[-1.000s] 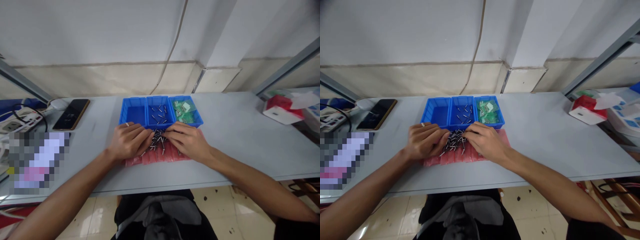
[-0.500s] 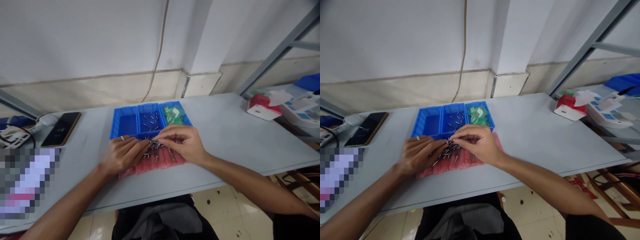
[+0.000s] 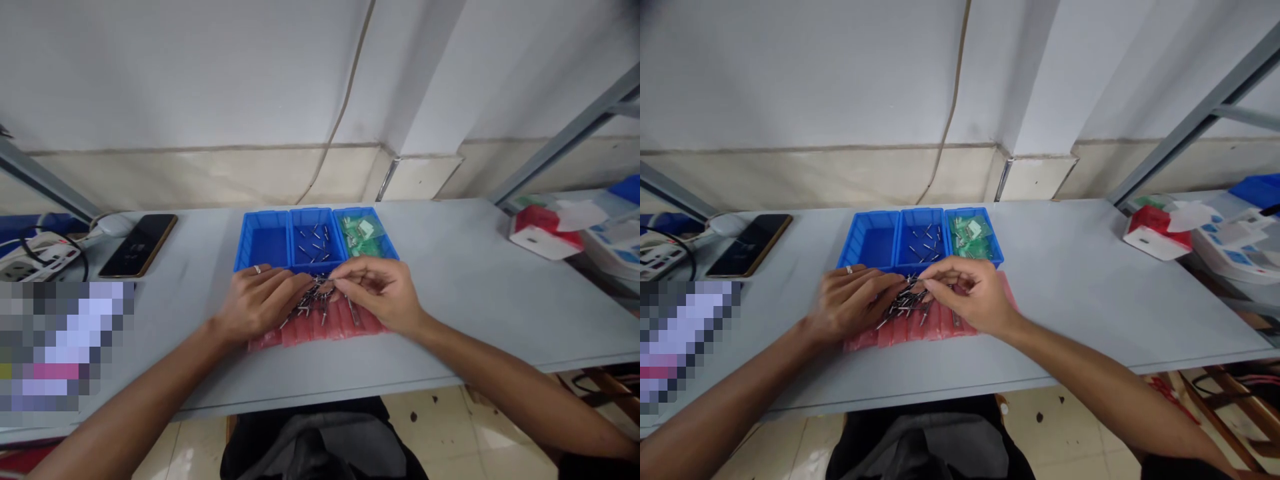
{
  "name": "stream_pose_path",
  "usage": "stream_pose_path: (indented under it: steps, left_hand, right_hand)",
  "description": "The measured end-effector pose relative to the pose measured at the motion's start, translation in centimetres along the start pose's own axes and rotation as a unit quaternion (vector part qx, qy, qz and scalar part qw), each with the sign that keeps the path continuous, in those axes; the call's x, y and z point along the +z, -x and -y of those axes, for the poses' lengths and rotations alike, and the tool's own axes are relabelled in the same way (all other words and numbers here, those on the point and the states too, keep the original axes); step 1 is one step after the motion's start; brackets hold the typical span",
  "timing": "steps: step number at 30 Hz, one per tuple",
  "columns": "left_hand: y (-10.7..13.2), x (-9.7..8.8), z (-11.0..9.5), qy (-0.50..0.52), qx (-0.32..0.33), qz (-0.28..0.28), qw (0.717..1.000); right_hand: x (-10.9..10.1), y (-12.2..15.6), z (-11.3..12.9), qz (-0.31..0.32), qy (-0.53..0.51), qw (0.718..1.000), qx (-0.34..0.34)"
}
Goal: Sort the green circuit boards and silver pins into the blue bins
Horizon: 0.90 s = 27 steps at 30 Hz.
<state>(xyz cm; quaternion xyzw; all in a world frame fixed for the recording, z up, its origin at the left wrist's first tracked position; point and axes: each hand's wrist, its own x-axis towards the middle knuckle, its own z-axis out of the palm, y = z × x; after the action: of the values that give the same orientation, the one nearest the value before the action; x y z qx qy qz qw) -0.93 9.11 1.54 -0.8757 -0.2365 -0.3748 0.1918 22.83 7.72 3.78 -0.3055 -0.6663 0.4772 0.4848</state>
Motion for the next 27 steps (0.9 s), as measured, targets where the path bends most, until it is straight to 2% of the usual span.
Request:
stream_pose_path:
  steps: [7,14,18,21,23,25,26,27]
  left_hand:
    - [-0.4,-0.5,-0.1,0.019,0.004,0.003,1.0]
    - [-0.5,-0.6,0.0,0.02,0.022,0.014,0.999]
    - [-0.3,-0.5,0.2,0.056,-0.018,-0.006,0.998]
    - [-0.2,-0.5,0.1,0.076,-0.05,-0.018,0.996]
    - [-0.1,-0.4,0.1,0.086,-0.053,-0.011,0.995]
    - [0.0,-0.3,0.1,0.102,-0.053,-0.004,0.993]
    - [0.0,-0.2,0.1,0.11,-0.055,-0.003,0.992]
    - [0.0,-0.2,0.1,0.115,-0.056,-0.005,0.992]
  right_hand:
    - [0.0,-0.1,0.0,-0.021,0.01,1.0,0.002]
    - [-0.5,-0.1,-0.7,0.006,0.002,1.0,0.03]
    - [-0.6,-0.7,-1.3,-0.02,-0.047,0.997,0.065]
    - [-0.9,-1.3,-0.9,-0.039,-0.091,0.992,0.077]
    - [-1.3,-1.4,-0.4,-0.001,-0.039,0.997,0.062]
    - [-1.4,-1.2,-0.1,0.085,0.089,0.992,0.001]
    - [-1.4,-1.0,-0.2,0.137,0.164,0.976,-0.049]
    - [-1.3,-0.8,-0.3,0.187,0.238,0.947,-0.105]
